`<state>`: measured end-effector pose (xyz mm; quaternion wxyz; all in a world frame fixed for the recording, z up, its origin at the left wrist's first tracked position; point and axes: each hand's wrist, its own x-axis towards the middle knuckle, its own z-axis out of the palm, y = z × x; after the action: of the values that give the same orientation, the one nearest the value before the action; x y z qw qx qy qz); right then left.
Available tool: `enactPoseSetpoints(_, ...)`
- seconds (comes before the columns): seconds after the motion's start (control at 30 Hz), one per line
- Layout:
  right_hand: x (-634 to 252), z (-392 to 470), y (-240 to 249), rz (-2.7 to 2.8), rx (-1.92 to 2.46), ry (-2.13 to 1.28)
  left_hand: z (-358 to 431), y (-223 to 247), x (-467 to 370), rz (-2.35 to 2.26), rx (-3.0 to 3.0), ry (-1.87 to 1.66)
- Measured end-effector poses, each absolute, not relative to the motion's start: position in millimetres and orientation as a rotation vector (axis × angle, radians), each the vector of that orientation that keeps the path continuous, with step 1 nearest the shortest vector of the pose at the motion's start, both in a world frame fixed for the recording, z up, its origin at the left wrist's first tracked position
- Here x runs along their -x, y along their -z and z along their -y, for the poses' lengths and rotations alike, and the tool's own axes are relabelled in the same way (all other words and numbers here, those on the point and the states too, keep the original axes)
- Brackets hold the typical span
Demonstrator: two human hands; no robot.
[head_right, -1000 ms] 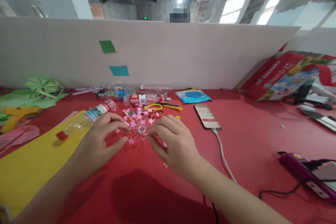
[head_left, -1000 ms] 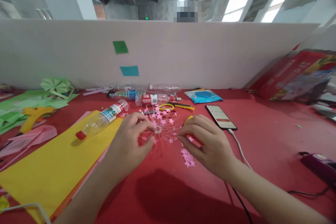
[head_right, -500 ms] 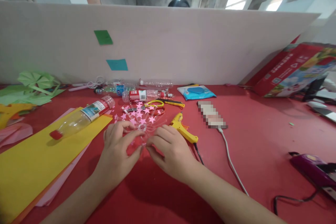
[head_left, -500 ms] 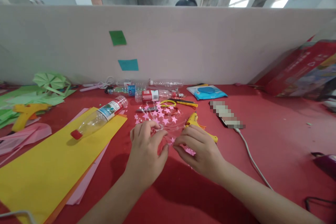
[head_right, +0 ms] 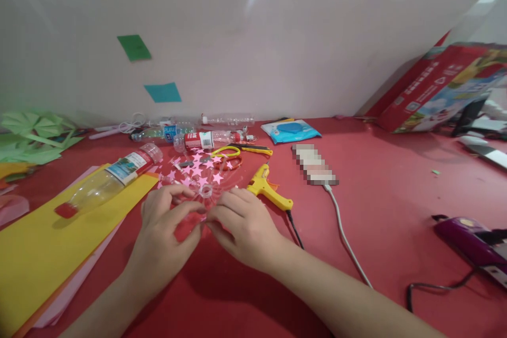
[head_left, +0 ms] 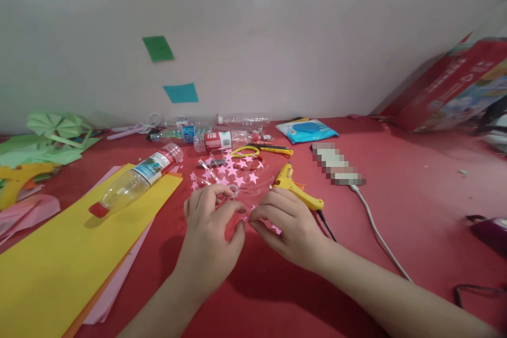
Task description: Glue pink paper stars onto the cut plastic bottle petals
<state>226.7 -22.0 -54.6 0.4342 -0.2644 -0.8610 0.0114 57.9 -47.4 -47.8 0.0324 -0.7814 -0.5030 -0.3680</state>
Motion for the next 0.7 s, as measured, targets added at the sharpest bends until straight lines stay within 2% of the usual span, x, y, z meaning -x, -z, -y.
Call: enactPoseSetpoints(0.7,-220.2,20.3,57.0,2.057,0.755,-0.079,47.2,47.6,-57.5,1.572,2.408,1.18)
